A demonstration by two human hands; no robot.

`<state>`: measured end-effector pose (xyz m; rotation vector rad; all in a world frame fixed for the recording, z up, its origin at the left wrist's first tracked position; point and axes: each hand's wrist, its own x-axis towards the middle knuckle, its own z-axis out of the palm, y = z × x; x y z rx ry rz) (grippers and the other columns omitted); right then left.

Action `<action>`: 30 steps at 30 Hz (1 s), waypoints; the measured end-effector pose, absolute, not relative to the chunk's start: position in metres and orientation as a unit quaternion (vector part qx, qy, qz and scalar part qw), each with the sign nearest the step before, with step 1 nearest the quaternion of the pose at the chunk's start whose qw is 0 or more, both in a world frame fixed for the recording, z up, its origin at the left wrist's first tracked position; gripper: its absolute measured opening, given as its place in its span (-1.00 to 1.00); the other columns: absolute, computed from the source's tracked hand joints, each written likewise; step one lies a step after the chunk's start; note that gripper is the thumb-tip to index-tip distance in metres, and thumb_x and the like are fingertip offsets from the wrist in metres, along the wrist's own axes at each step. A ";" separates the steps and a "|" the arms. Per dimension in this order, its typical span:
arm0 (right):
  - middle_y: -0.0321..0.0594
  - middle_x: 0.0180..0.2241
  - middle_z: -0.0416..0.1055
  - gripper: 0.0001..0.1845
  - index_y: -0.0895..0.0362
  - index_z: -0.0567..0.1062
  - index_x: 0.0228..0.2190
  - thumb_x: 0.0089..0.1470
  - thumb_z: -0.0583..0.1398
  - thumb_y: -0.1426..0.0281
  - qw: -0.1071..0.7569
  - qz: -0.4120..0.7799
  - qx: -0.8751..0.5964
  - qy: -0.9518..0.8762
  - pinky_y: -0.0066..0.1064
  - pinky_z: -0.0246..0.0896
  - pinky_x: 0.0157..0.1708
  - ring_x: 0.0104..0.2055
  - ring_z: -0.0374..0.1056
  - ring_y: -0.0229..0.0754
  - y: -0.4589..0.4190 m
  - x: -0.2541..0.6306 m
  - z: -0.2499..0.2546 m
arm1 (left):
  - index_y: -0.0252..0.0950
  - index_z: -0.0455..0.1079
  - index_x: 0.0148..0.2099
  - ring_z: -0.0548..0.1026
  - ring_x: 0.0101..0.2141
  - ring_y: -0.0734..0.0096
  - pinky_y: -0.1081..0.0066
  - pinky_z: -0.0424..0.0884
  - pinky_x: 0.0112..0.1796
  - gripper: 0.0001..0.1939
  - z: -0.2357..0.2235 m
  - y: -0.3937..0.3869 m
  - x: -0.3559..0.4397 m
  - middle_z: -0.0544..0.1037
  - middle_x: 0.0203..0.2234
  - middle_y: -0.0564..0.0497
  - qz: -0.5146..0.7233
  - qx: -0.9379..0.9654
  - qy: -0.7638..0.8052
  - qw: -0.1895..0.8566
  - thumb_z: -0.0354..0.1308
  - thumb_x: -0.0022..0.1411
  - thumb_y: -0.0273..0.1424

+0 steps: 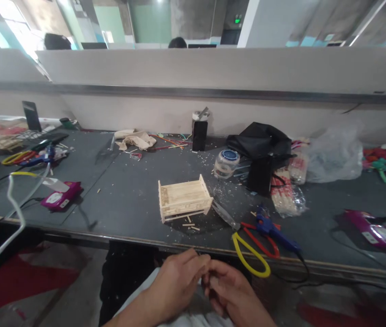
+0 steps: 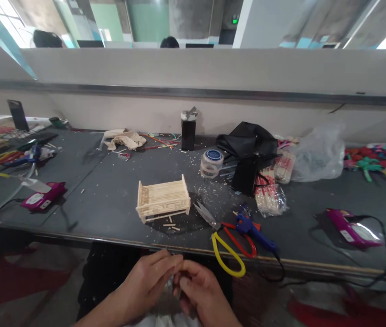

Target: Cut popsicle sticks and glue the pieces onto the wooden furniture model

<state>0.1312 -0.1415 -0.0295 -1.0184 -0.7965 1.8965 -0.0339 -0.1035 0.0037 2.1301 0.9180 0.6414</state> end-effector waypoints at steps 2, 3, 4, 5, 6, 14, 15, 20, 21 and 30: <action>-0.32 -0.45 0.29 -0.59 0.17 0.53 -0.31 -0.20 0.36 0.17 0.429 0.784 -0.347 -0.286 -0.60 0.00 -0.66 -0.60 0.06 -0.46 -0.139 0.129 -0.024 | -0.28 0.39 -0.28 0.38 -0.45 0.45 0.49 0.29 -0.38 -0.77 0.004 -0.101 -0.037 0.44 -0.48 0.01 0.270 0.843 0.355 0.301 -0.08 0.34 -0.47; -0.31 -0.45 0.29 -0.60 0.18 0.55 -0.31 -0.21 0.37 0.20 0.428 0.796 -0.324 -0.280 -0.60 0.01 -0.65 -0.61 0.06 -0.46 -0.138 0.128 -0.021 | -0.28 0.37 -0.33 0.36 -0.46 0.45 0.48 0.26 -0.40 -0.77 0.004 -0.100 -0.039 0.43 -0.51 0.02 0.279 0.848 0.358 0.273 -0.08 0.33 -0.46; -0.31 -0.46 0.29 -0.61 0.18 0.55 -0.30 -0.19 0.37 0.22 0.425 0.806 -0.304 -0.277 -0.60 0.02 -0.65 -0.61 0.07 -0.46 -0.137 0.126 -0.019 | -0.29 0.35 -0.37 0.35 -0.48 0.45 0.47 0.24 -0.42 -0.76 0.006 -0.099 -0.041 0.42 -0.53 0.02 0.288 0.848 0.366 0.251 -0.08 0.32 -0.46; -0.31 -0.46 0.29 -0.61 0.18 0.56 -0.28 -0.18 0.36 0.22 0.421 0.815 -0.286 -0.277 -0.60 0.03 -0.65 -0.61 0.09 -0.46 -0.135 0.123 -0.017 | -0.29 0.32 -0.41 0.34 -0.51 0.46 0.48 0.22 -0.44 -0.75 0.008 -0.099 -0.043 0.41 -0.55 0.03 0.298 0.843 0.379 0.241 -0.09 0.32 -0.46; -0.29 -0.44 0.30 -0.58 0.16 0.55 -0.23 -0.16 0.36 0.23 0.415 0.822 -0.269 -0.282 -0.60 0.04 -0.64 -0.60 0.11 -0.46 -0.134 0.120 -0.015 | -0.29 0.29 -0.44 0.32 -0.53 0.48 0.48 0.19 -0.46 -0.72 0.010 -0.098 -0.045 0.40 -0.57 0.04 0.306 0.831 0.396 0.244 -0.09 0.32 -0.46; -0.19 -0.21 0.35 -0.46 0.01 0.39 0.07 0.01 0.25 0.30 0.396 0.664 -0.296 -0.561 -0.44 0.20 -0.35 -0.26 0.28 -0.25 -0.126 0.102 0.012 | -0.28 0.13 -0.57 0.18 -0.60 0.54 0.53 0.11 -0.55 -0.57 0.012 -0.079 -0.060 0.18 -0.70 0.16 0.364 0.631 0.569 0.382 -0.03 0.30 -0.19; -0.19 -0.24 0.37 -0.56 0.04 0.44 0.00 0.03 0.21 0.33 0.396 0.607 -0.312 -0.615 -0.41 0.20 -0.31 -0.26 0.29 -0.25 -0.126 0.103 0.016 | -0.27 0.11 -0.58 0.15 -0.60 0.54 0.53 0.09 -0.57 -0.56 0.009 -0.078 -0.064 0.14 -0.69 0.16 0.373 0.598 0.585 0.400 -0.02 0.27 -0.15; -0.38 -0.57 0.21 -0.73 0.12 0.31 -0.59 0.10 0.14 0.32 0.416 0.460 -0.458 -0.637 -0.49 0.08 -0.46 -0.49 0.14 -0.34 -0.127 0.112 0.015 | -0.25 0.03 -0.59 0.01 -0.62 0.56 0.52 -0.01 -0.62 -0.51 -0.006 -0.083 -0.084 -0.01 -0.70 0.19 0.384 0.485 0.632 0.467 0.04 0.18 -0.03; -0.41 -0.60 0.13 -0.64 0.11 0.21 -0.64 0.14 0.10 0.30 0.414 0.449 -0.492 -0.621 -0.50 0.03 -0.51 -0.53 0.08 -0.35 -0.128 0.113 0.011 | -0.25 0.04 -0.59 0.02 -0.62 0.56 0.52 0.00 -0.61 -0.50 -0.007 -0.087 -0.086 0.00 -0.69 0.19 0.378 0.487 0.626 0.477 0.05 0.17 -0.03; -0.18 -0.20 0.53 -0.70 0.06 0.49 -0.13 0.25 0.00 0.33 0.421 0.252 -0.541 -0.683 -0.39 0.29 -0.15 -0.15 0.42 -0.18 -0.116 0.133 0.008 | -0.30 0.36 -0.35 0.35 -0.42 0.46 0.50 0.28 -0.35 -0.78 0.008 -0.108 -0.068 0.40 -0.47 0.04 0.324 0.684 0.434 0.489 0.00 0.30 -0.32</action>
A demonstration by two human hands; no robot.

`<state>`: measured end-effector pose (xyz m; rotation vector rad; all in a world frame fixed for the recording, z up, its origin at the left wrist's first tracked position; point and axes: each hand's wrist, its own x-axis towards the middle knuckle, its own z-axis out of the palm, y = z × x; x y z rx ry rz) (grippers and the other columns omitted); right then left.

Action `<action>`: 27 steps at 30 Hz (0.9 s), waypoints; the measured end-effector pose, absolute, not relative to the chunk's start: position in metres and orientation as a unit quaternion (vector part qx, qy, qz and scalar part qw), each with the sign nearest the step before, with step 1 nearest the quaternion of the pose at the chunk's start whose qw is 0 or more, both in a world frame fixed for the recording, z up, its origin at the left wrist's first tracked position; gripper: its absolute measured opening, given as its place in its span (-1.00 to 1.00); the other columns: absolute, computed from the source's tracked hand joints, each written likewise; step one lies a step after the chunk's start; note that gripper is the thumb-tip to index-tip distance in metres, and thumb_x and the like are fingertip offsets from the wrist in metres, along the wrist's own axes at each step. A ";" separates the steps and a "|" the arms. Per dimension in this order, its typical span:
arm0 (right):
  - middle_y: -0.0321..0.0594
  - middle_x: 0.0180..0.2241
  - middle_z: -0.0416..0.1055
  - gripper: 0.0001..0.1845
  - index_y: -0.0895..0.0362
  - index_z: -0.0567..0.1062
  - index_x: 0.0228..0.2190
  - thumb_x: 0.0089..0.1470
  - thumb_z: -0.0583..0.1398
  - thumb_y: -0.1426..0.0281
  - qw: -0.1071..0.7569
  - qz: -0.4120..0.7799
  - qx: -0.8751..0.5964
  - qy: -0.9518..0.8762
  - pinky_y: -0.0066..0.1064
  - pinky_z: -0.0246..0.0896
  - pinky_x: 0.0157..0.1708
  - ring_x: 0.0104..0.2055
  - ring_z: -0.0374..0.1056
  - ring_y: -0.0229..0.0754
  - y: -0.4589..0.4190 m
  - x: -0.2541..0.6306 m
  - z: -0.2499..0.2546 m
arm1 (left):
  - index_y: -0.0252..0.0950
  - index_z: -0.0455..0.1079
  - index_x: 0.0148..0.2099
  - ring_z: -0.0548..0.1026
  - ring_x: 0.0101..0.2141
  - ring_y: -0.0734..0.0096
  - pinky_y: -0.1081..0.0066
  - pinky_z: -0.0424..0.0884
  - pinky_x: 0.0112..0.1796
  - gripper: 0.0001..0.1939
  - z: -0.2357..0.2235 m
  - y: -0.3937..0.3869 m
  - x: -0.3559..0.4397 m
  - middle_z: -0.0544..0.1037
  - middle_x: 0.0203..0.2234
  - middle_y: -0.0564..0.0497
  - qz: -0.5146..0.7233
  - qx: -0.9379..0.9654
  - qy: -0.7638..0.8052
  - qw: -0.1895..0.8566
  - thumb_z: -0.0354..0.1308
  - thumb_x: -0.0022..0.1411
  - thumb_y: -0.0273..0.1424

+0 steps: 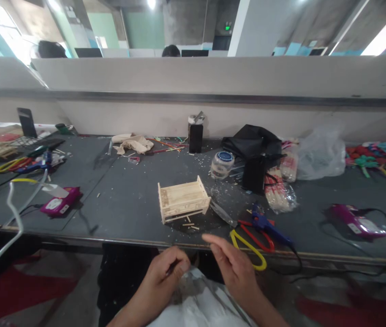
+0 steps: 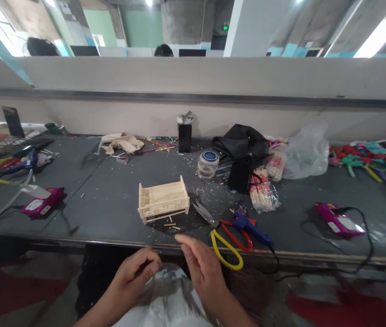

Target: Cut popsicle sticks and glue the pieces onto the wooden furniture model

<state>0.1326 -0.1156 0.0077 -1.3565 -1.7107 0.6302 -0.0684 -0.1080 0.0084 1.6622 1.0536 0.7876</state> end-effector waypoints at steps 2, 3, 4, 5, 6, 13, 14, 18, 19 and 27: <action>-0.18 -0.21 0.52 -0.68 0.05 0.45 -0.04 0.23 0.03 0.34 0.429 0.186 -0.547 -0.695 -0.39 0.30 -0.17 -0.19 0.43 -0.18 -0.104 0.146 0.018 | -0.27 0.40 -0.15 0.39 -0.32 0.42 0.46 0.32 -0.27 -0.83 0.015 -0.101 -0.073 0.46 -0.31 -0.03 0.351 0.721 0.410 0.436 0.00 0.29 -0.39; -0.18 -0.26 0.51 -0.70 0.07 0.46 -0.07 0.22 0.05 0.33 0.431 0.167 -0.556 -0.690 -0.40 0.31 -0.21 -0.24 0.42 -0.19 -0.099 0.153 0.022 | -0.25 0.39 -0.08 0.40 -0.30 0.41 0.44 0.33 -0.25 -0.80 0.018 -0.095 -0.077 0.46 -0.25 -0.06 0.368 0.728 0.412 0.407 0.01 0.28 -0.41; -0.20 -0.31 0.50 -0.74 0.07 0.48 -0.14 0.20 0.07 0.31 0.430 0.157 -0.569 -0.683 -0.41 0.30 -0.27 -0.30 0.41 -0.21 -0.094 0.159 0.026 | -0.25 0.40 -0.09 0.41 -0.31 0.41 0.44 0.33 -0.26 -0.80 0.019 -0.090 -0.082 0.47 -0.24 -0.06 0.387 0.724 0.431 0.375 0.03 0.26 -0.41; -0.22 -0.35 0.49 -0.79 0.08 0.50 -0.24 0.18 0.10 0.29 0.427 0.152 -0.583 -0.674 -0.43 0.29 -0.32 -0.36 0.39 -0.22 -0.090 0.165 0.030 | -0.25 0.43 -0.15 0.41 -0.35 0.42 0.45 0.33 -0.29 -0.83 0.021 -0.085 -0.087 0.47 -0.31 -0.03 0.399 0.712 0.461 0.349 0.06 0.25 -0.39; -0.24 -0.40 0.48 -0.81 0.08 0.50 -0.33 0.16 0.13 0.27 0.425 0.150 -0.597 -0.664 -0.44 0.27 -0.37 -0.40 0.37 -0.23 -0.087 0.169 0.033 | -0.26 0.44 -0.25 0.40 -0.40 0.43 0.47 0.32 -0.34 -0.85 0.021 -0.081 -0.092 0.47 -0.40 0.02 0.402 0.693 0.498 0.333 0.07 0.24 -0.35; -0.32 -0.51 0.44 -0.75 0.09 0.46 -0.47 0.14 0.13 0.22 0.360 0.340 -0.551 -0.672 -0.48 0.23 -0.41 -0.44 0.35 -0.26 -0.101 0.142 0.031 | -0.30 0.26 -0.57 0.26 -0.59 0.52 0.54 0.19 -0.54 -0.59 0.009 -0.088 -0.088 0.26 -0.68 0.13 0.373 0.620 0.573 0.385 -0.01 0.27 -0.21; -0.31 -0.50 0.44 -0.75 0.09 0.47 -0.45 0.16 0.11 0.24 0.357 0.382 -0.531 -0.667 -0.48 0.24 -0.41 -0.43 0.35 -0.27 -0.104 0.133 0.029 | -0.31 0.34 -0.46 0.31 -0.57 0.51 0.54 0.23 -0.52 -0.66 0.008 -0.091 -0.082 0.33 -0.63 0.12 0.369 0.621 0.549 0.420 -0.01 0.28 -0.22; -0.24 -0.32 0.47 -0.81 0.12 0.46 -0.24 0.15 0.09 0.35 0.374 0.550 -0.457 -0.591 -0.49 0.29 -0.46 -0.44 0.36 -0.31 -0.111 0.112 0.019 | -0.26 0.36 -0.02 0.48 -0.34 0.41 0.48 0.37 -0.32 -0.74 0.009 -0.097 -0.061 0.52 -0.33 0.00 0.321 0.696 0.438 0.470 0.04 0.27 -0.32; -0.22 -0.29 0.48 -0.80 0.12 0.45 -0.20 0.13 0.10 0.37 0.378 0.571 -0.448 -0.574 -0.49 0.31 -0.47 -0.44 0.37 -0.31 -0.113 0.111 0.017 | -0.26 0.38 -0.06 0.48 -0.33 0.41 0.48 0.36 -0.31 -0.78 0.009 -0.097 -0.058 0.53 -0.33 -0.02 0.309 0.723 0.435 0.438 -0.01 0.30 -0.35; -0.15 -0.17 0.49 -0.69 0.07 0.43 -0.06 0.14 0.12 0.37 0.437 0.398 -0.519 -0.617 -0.39 0.39 -0.27 -0.22 0.46 -0.19 -0.123 0.137 0.015 | -0.28 0.24 -0.51 0.30 -0.62 0.53 0.51 0.09 -0.53 -0.66 0.001 -0.093 -0.069 0.36 -0.66 0.09 0.258 0.815 0.491 0.165 -0.07 0.33 -0.38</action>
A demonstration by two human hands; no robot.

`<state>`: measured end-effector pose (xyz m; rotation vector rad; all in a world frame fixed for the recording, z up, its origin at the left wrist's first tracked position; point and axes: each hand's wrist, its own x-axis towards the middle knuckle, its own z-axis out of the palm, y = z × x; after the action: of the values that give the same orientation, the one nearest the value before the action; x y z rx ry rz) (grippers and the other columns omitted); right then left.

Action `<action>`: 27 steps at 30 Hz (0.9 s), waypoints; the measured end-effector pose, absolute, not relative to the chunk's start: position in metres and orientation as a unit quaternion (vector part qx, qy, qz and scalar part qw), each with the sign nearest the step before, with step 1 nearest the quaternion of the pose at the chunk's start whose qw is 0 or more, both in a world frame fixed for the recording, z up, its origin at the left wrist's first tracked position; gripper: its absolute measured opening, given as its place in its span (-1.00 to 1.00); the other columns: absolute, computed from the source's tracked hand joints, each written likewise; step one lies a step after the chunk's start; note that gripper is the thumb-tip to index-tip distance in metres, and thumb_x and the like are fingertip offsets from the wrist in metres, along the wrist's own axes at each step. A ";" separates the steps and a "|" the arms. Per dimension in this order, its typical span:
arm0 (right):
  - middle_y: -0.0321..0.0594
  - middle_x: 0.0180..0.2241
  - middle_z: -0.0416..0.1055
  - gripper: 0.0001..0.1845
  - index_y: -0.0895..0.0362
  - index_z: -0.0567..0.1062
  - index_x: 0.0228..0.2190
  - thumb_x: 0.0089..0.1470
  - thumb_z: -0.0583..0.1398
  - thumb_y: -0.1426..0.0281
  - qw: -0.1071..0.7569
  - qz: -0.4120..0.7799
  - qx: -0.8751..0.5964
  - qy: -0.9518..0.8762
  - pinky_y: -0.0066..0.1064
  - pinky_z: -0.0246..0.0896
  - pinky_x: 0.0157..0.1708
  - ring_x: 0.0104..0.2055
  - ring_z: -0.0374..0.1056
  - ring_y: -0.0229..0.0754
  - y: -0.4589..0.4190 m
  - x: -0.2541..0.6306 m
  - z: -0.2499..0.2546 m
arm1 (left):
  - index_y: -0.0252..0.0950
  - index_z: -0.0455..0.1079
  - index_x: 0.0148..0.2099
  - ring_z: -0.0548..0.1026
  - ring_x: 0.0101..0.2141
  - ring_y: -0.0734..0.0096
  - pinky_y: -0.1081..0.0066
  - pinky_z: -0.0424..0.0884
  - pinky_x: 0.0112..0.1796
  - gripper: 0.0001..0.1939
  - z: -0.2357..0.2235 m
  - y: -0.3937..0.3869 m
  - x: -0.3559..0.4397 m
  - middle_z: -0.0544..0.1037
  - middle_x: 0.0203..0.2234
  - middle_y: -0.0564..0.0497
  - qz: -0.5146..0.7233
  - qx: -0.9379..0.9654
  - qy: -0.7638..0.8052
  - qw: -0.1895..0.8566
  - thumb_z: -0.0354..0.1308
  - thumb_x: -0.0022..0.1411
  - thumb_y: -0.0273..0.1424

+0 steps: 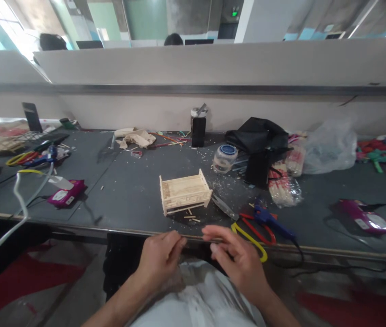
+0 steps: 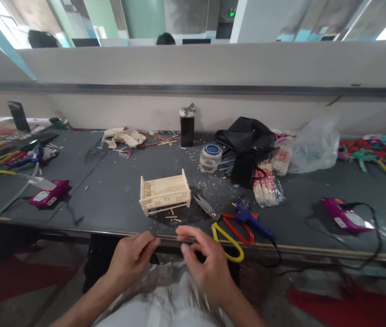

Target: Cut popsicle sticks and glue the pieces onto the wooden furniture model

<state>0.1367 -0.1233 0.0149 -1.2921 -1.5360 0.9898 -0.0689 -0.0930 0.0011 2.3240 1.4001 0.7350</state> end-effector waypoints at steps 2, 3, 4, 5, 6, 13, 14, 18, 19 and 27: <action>-0.20 -0.28 0.50 -0.74 0.07 0.45 -0.12 0.13 0.15 0.32 0.442 0.343 -0.553 -0.618 -0.44 0.38 -0.33 -0.31 0.45 -0.22 -0.123 0.147 0.016 | -0.29 0.18 -0.55 0.27 -0.63 0.56 0.51 0.08 -0.52 -0.62 -0.007 -0.095 -0.078 0.29 -0.69 0.13 0.260 0.791 0.527 0.170 -0.07 0.34 -0.34; -0.24 -0.33 0.49 -0.76 0.07 0.47 -0.17 0.11 0.17 0.30 0.433 0.306 -0.570 -0.628 -0.45 0.38 -0.35 -0.36 0.44 -0.24 -0.122 0.153 0.016 | -0.29 0.16 -0.57 0.26 -0.63 0.56 0.51 0.08 -0.52 -0.59 -0.012 -0.097 -0.084 0.26 -0.70 0.14 0.261 0.773 0.551 0.173 -0.08 0.35 -0.32; -0.26 -0.38 0.49 -0.80 0.07 0.49 -0.22 0.11 0.18 0.29 0.421 0.269 -0.584 -0.640 -0.45 0.36 -0.36 -0.39 0.43 -0.24 -0.122 0.161 0.015 | -0.29 0.15 -0.58 0.25 -0.63 0.56 0.51 0.09 -0.52 -0.58 -0.018 -0.099 -0.089 0.25 -0.70 0.14 0.265 0.757 0.570 0.180 -0.09 0.35 -0.30; -0.27 -0.39 0.49 -0.82 0.06 0.51 -0.27 0.11 0.17 0.27 0.409 0.234 -0.597 -0.649 -0.45 0.36 -0.35 -0.39 0.43 -0.24 -0.121 0.169 0.014 | -0.29 0.17 -0.57 0.27 -0.61 0.55 0.51 0.10 -0.51 -0.57 -0.023 -0.100 -0.095 0.27 -0.69 0.13 0.269 0.744 0.583 0.187 -0.09 0.35 -0.28; -0.26 -0.38 0.51 -0.83 0.06 0.51 -0.31 0.11 0.16 0.26 0.400 0.203 -0.611 -0.653 -0.44 0.35 -0.34 -0.38 0.44 -0.23 -0.121 0.178 0.012 | -0.29 0.19 -0.57 0.28 -0.59 0.53 0.50 0.11 -0.50 -0.57 -0.027 -0.102 -0.101 0.28 -0.68 0.12 0.273 0.735 0.591 0.188 -0.09 0.35 -0.27; -0.14 -0.26 0.57 -0.66 0.11 0.51 -0.22 0.16 0.05 0.20 0.353 0.043 -0.719 -0.598 -0.31 0.35 -0.28 -0.32 0.48 -0.12 -0.115 0.250 0.002 | -0.29 0.23 -0.54 0.31 -0.45 0.40 0.40 0.16 -0.37 -0.65 -0.034 -0.110 -0.115 0.37 -0.57 0.06 0.236 0.803 0.523 0.162 -0.06 0.32 -0.39; -0.13 -0.24 0.56 -0.66 0.11 0.52 -0.24 0.16 0.05 0.20 0.343 0.020 -0.719 -0.604 -0.29 0.35 -0.27 -0.32 0.48 -0.11 -0.113 0.255 0.002 | -0.29 0.21 -0.54 0.30 -0.46 0.41 0.39 0.16 -0.38 -0.67 -0.033 -0.111 -0.112 0.37 -0.57 0.06 0.230 0.813 0.508 0.166 -0.07 0.31 -0.43; -0.14 -0.26 0.55 -0.70 0.11 0.51 -0.24 0.17 0.05 0.25 0.294 0.010 -0.698 -0.653 -0.31 0.35 -0.28 -0.34 0.46 -0.14 -0.108 0.250 -0.001 | -0.30 0.14 -0.56 0.29 -0.47 0.43 0.38 0.17 -0.36 -0.67 -0.029 -0.114 -0.095 0.33 -0.60 0.07 0.223 0.847 0.451 0.172 -0.09 0.27 -0.55; -0.13 -0.26 0.54 -0.71 0.12 0.50 -0.22 0.17 0.05 0.27 0.274 0.009 -0.686 -0.674 -0.30 0.34 -0.25 -0.30 0.45 -0.12 -0.108 0.246 -0.005 | -0.30 0.18 -0.53 0.31 -0.46 0.42 0.38 0.19 -0.35 -0.71 -0.027 -0.114 -0.090 0.34 -0.58 0.06 0.218 0.852 0.444 0.174 -0.08 0.25 -0.58; 0.05 -0.13 0.39 -0.54 0.24 0.38 0.05 0.10 0.07 0.48 0.109 -0.024 -0.653 -0.749 -0.12 0.31 -0.11 -0.12 0.34 0.04 -0.118 0.238 -0.034 | -0.30 0.28 0.10 0.44 -0.37 0.31 0.34 0.37 -0.34 -0.68 -0.019 -0.081 -0.054 0.49 -0.31 -0.09 0.191 0.872 0.443 0.086 -0.11 0.35 -0.45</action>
<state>0.2375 -0.1184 -0.0338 -1.9202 -2.2036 -0.0700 -0.0539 -0.0814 -0.0188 2.5983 1.3210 0.5682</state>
